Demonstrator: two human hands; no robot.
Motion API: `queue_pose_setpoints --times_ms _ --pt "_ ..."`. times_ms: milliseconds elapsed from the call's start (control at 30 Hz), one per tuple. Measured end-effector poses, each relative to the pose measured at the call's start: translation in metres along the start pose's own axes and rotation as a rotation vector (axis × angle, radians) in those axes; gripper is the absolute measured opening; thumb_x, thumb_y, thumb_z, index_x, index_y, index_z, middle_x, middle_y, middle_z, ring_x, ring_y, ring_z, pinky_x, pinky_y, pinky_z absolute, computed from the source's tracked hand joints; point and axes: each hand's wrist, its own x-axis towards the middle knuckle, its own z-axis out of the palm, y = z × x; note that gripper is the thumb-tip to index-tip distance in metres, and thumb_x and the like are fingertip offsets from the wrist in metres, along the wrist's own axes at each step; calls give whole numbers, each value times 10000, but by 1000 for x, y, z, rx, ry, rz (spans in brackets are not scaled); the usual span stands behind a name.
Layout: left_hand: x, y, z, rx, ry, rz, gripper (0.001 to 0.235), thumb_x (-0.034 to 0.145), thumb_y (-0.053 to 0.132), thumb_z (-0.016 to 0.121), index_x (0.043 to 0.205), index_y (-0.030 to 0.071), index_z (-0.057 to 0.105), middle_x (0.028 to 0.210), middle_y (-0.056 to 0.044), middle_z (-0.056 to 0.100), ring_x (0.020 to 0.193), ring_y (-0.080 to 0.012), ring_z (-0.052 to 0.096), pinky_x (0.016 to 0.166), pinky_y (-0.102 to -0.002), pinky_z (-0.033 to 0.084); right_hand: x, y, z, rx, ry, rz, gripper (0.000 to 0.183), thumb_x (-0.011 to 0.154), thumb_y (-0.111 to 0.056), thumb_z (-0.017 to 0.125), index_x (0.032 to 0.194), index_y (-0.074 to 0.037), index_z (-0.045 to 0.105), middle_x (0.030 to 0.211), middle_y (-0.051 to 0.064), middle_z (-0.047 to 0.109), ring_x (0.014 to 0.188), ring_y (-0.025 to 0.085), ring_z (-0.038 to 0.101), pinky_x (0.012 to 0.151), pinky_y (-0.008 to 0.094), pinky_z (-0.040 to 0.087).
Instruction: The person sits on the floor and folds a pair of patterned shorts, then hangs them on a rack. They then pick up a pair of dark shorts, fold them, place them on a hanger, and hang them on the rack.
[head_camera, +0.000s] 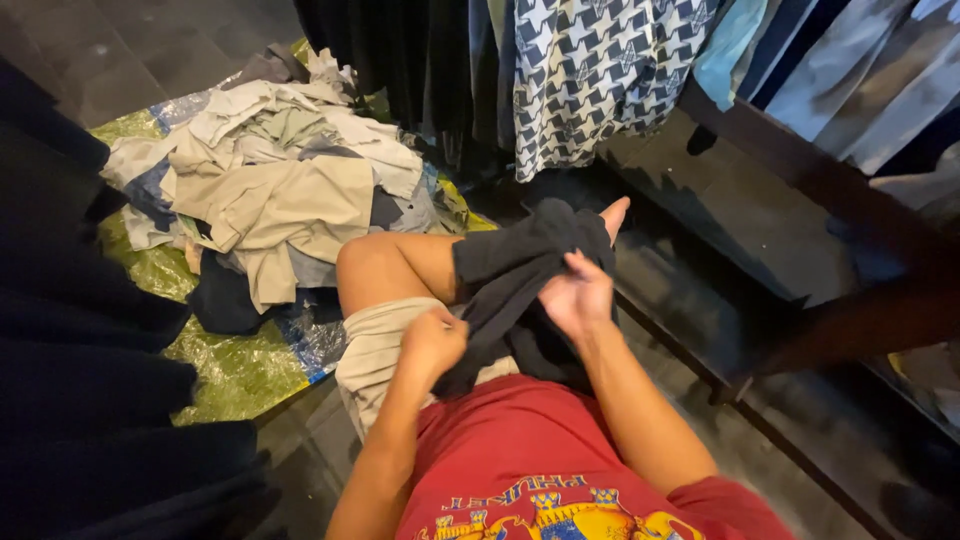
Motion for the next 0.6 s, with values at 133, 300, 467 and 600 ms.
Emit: queue_pose_setpoints --times_ms 133,300,467,600 --pt "16 -11 -39 -66 218 -91 368 868 313 555 926 24 775 916 -303 736 1022 -530 681 877 -626 524 3 -22 -5 78 -17 76 282 898 -137 554 1101 -105 746 1225 222 723 1208 380 682 1126 605 458" --pt "42 4 34 -45 205 647 1027 781 47 764 1493 -257 89 1432 -590 241 1210 -691 480 1080 -684 441 6 16 -45 -14 -109 207 270 767 -146 621 1001 -46 709 1029 184 748 1016 361 707 1023 580 485" --pt "41 35 57 -49 401 934 868 863 65 740 1530 -111 214 1486 -452 292 1271 -562 492 1084 -568 475 -40 42 -13 -128 -369 116 334 775 -153 669 1084 -25 653 978 175 742 927 330 704 923 526 501" --pt "33 44 65 -55 655 1274 696 967 88 710 1578 76 375 1555 -275 358 1350 -397 508 1088 -418 520 -77 66 13 -240 -618 39 430 784 -161 716 1167 -4 598 928 165 737 839 299 702 823 472 517"
